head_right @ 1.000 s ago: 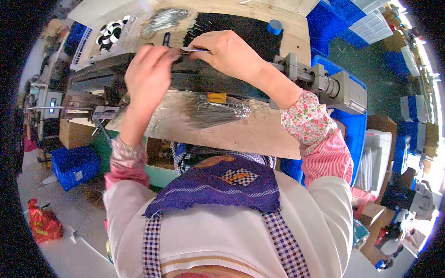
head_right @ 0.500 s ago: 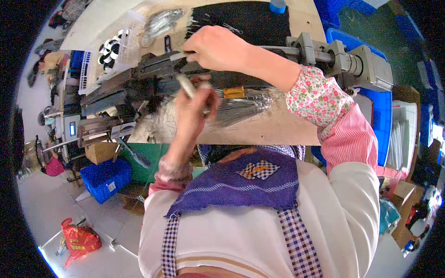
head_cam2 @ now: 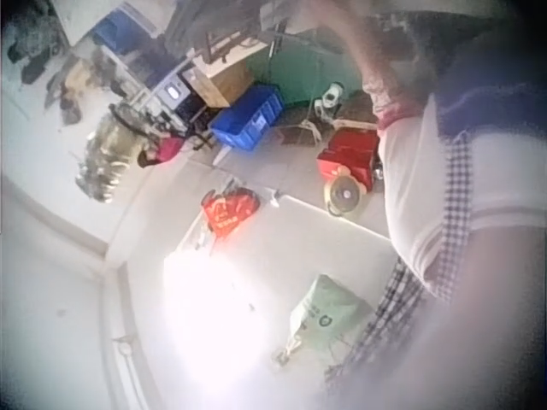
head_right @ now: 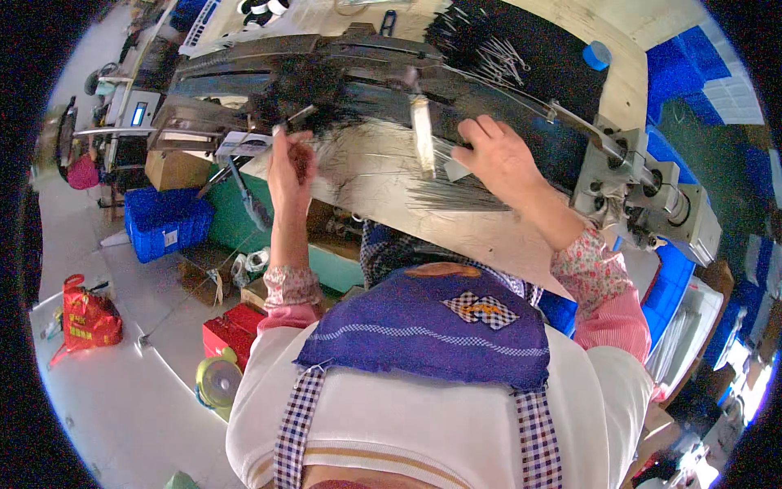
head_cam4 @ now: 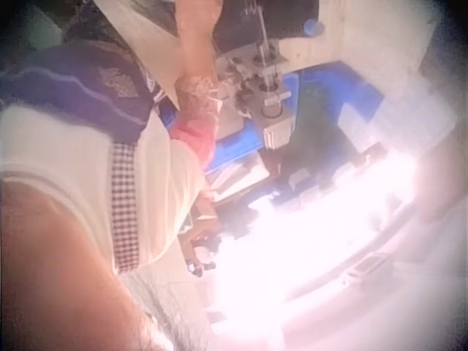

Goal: Operating a specialized machine to assemble industrial brushes by inserting bristles into metal components.

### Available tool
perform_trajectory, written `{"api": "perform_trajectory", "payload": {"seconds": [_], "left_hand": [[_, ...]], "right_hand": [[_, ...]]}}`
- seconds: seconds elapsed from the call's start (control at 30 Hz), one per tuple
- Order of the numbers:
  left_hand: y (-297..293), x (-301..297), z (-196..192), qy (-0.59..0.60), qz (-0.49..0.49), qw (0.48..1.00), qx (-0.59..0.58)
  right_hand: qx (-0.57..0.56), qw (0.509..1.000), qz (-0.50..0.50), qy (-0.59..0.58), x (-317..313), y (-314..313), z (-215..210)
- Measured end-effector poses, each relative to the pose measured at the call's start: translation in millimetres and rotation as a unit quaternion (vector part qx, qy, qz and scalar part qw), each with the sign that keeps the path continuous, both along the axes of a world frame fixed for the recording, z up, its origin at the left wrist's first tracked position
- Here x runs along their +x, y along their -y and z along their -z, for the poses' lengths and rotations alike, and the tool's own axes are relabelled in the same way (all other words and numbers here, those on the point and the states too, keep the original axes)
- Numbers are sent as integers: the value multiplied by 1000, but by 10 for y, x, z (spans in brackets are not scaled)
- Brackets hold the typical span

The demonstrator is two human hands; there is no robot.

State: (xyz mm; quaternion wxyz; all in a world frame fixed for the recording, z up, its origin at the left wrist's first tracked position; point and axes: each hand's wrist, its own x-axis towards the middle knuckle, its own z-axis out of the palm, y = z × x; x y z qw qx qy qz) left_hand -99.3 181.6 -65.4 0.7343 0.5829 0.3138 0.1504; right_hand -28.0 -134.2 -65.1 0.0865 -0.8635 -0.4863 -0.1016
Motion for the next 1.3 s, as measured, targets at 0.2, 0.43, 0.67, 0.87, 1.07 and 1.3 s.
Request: {"api": "perform_trajectory", "payload": {"seconds": [0.2,0.43,0.67,0.87,1.07,1.3], "left_hand": [[-89,132,127,20,16,999,-36],[698,49,-250,202,32,978,31],[1963,626,-728,34,542,797,-263],[2069,679,-454,21,374,878,-298],[2009,645,-474,68,233,946,-214],[2058,616,-475,60,229,948,-213]], "right_hand": [[60,993,45,90,30,129,-141],[144,947,279,-69,-3,291,71],[186,908,295,-232,-60,320,16],[123,944,289,-99,-147,356,84],[111,978,131,-117,-394,634,-789],[115,986,112,-32,761,292,-958]]}}
